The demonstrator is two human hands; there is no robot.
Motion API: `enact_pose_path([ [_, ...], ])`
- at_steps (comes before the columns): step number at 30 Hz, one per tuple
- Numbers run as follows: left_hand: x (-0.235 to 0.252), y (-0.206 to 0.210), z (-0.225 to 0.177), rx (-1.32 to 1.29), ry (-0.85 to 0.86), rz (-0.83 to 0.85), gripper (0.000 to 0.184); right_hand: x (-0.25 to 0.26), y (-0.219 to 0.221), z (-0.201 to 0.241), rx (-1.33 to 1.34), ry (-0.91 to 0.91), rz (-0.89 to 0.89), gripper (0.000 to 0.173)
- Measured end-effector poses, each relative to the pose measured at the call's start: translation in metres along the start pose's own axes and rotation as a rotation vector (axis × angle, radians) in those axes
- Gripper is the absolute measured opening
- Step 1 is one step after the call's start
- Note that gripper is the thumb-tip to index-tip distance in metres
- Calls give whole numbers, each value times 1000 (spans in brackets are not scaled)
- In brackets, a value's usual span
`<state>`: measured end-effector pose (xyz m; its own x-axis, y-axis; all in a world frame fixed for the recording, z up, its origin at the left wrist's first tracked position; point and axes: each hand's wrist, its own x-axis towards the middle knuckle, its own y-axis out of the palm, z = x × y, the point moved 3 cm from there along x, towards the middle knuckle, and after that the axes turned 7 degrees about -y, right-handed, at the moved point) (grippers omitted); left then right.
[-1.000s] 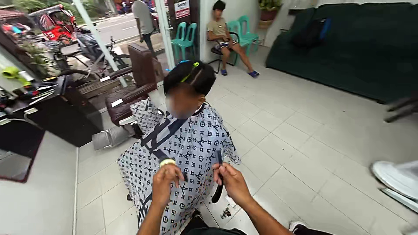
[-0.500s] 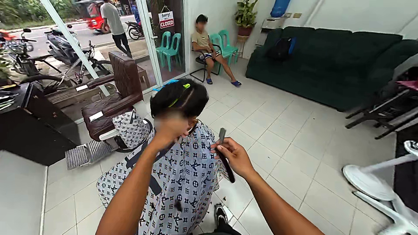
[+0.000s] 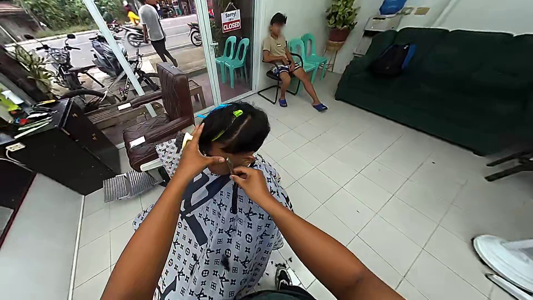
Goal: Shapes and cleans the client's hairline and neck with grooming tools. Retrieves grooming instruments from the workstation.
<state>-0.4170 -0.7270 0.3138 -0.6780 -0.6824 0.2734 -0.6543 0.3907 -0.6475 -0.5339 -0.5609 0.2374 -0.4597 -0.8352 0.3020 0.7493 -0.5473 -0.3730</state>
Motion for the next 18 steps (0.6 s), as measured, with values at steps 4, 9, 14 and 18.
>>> enact_pose_path([
  [4, 10, 2, 2, 1, -68, 18, 119, 5, 2, -1, -27, 21, -13, 22],
  [9, 15, 6, 3, 5, -44, -18, 116, 8, 4, 3, -61, 60, -29, 20],
  [14, 15, 4, 1, 61, -77, -13, 110, 12, 7, 8, -76, 55, -36, 19],
  [18, 16, 0, -1, 95, -87, -3, 105, 13, 9, 9, -79, 60, -49, 19],
])
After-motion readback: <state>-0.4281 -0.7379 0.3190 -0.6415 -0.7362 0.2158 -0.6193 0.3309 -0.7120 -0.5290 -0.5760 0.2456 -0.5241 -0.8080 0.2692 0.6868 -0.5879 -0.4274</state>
